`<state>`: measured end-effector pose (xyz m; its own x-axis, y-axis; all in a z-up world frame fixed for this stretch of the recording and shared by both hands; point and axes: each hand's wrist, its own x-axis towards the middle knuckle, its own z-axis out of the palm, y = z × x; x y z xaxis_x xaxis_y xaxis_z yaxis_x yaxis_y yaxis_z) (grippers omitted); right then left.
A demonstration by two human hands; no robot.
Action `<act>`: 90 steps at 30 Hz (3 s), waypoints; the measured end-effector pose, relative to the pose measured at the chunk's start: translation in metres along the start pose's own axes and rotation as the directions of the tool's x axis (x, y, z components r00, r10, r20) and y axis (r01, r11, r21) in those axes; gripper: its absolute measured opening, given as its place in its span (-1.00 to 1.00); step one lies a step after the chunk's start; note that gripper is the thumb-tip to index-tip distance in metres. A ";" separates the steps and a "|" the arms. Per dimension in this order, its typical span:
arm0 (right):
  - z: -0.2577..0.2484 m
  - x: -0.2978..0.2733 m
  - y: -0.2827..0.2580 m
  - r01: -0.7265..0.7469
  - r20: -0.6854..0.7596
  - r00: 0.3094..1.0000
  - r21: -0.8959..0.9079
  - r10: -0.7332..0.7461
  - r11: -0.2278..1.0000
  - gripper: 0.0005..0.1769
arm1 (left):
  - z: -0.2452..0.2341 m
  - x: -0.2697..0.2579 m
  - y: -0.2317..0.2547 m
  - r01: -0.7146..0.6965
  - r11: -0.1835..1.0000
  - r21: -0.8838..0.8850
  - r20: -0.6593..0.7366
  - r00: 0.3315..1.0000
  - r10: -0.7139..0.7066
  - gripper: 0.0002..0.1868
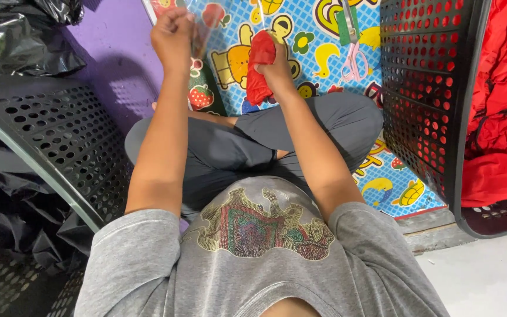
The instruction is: Inspecting red fabric covers and trimming excess threads with scissors while sitting on the floor.
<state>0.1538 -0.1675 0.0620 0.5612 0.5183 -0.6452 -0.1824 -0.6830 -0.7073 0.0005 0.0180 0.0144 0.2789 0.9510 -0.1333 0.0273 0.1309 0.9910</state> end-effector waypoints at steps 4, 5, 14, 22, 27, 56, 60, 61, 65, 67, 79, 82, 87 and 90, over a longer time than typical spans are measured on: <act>0.003 0.004 0.007 0.062 -0.003 0.998 -0.075 -0.062 0.995 -0.08 | -0.012 0.017 0.055 -0.248 0.967 -0.054 -0.015 0.969 0.248 -0.94; 0.004 0.005 0.009 0.060 -0.001 0.998 -0.141 -0.061 0.988 -0.09 | -0.014 0.019 0.074 -0.289 0.956 -0.054 -0.017 0.957 0.289 -0.95; 0.013 0.020 0.020 0.018 0.036 0.999 -0.339 -0.005 0.941 -0.06 | 0.027 0.081 0.110 -0.499 0.844 0.197 0.022 0.863 0.505 -0.82; 0.017 0.033 0.020 -0.028 0.044 0.998 -0.335 0.045 0.942 -0.09 | 0.122 0.120 0.115 -0.597 0.772 0.216 0.131 0.802 0.583 -0.85; 0.012 0.030 0.007 -0.050 0.116 0.989 -0.333 0.094 0.942 -0.13 | 0.155 0.145 0.086 -0.635 0.733 0.244 0.183 0.772 0.609 -0.86; 0.021 0.035 0.025 0.090 0.149 0.988 -0.356 -0.039 0.930 -0.14 | 0.068 0.066 -0.008 -0.574 0.450 0.684 0.288 0.779 0.556 -0.73; 0.022 0.048 0.051 0.141 0.058 0.990 -0.339 -0.129 0.930 -0.03 | 0.067 -0.032 0.006 -0.500 0.596 0.628 0.319 0.864 0.390 -0.65; 0.019 0.046 0.050 0.144 0.062 0.989 -0.343 -0.131 0.928 -0.03 | 0.062 -0.044 -0.003 -0.497 0.598 0.629 0.313 0.866 0.390 -0.65; 0.000 0.040 0.047 0.100 -0.025 0.994 -0.246 -0.110 0.964 -0.06 | 0.054 -0.065 -0.012 -0.539 0.401 0.741 0.444 0.841 0.310 -0.35; -0.011 0.032 0.042 0.100 -0.062 0.991 -0.207 -0.115 0.973 -0.06 | 0.052 -0.065 -0.016 -0.540 0.352 0.765 0.442 0.837 0.323 -0.36; -0.018 0.013 0.016 -0.044 -0.137 0.990 -0.130 0.026 0.991 -0.18 | 0.038 -0.059 -0.043 -0.520 0.431 0.737 0.351 0.840 0.414 -0.86; -0.012 0.019 0.026 0.065 -0.149 0.986 -0.113 -0.081 0.991 -0.20 | 0.038 -0.058 -0.042 -0.517 0.467 0.717 0.397 0.854 0.336 -0.62; 0.005 0.025 0.038 0.224 0.131 0.967 -0.011 -0.221 0.974 -0.07 | 0.038 -0.054 -0.052 -0.470 0.537 0.700 0.311 0.878 0.364 -0.84; 0.009 0.039 0.052 0.231 0.111 0.971 -0.226 -0.211 0.946 -0.17 | 0.036 -0.051 -0.058 -0.455 0.591 0.666 0.286 0.888 0.361 -0.85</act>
<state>0.1585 -0.1782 -0.0027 0.4943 0.7045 -0.5092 0.1396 -0.6426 -0.7534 0.0195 -0.0483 -0.0354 0.5319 0.8115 0.2420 0.5289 -0.5415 0.6535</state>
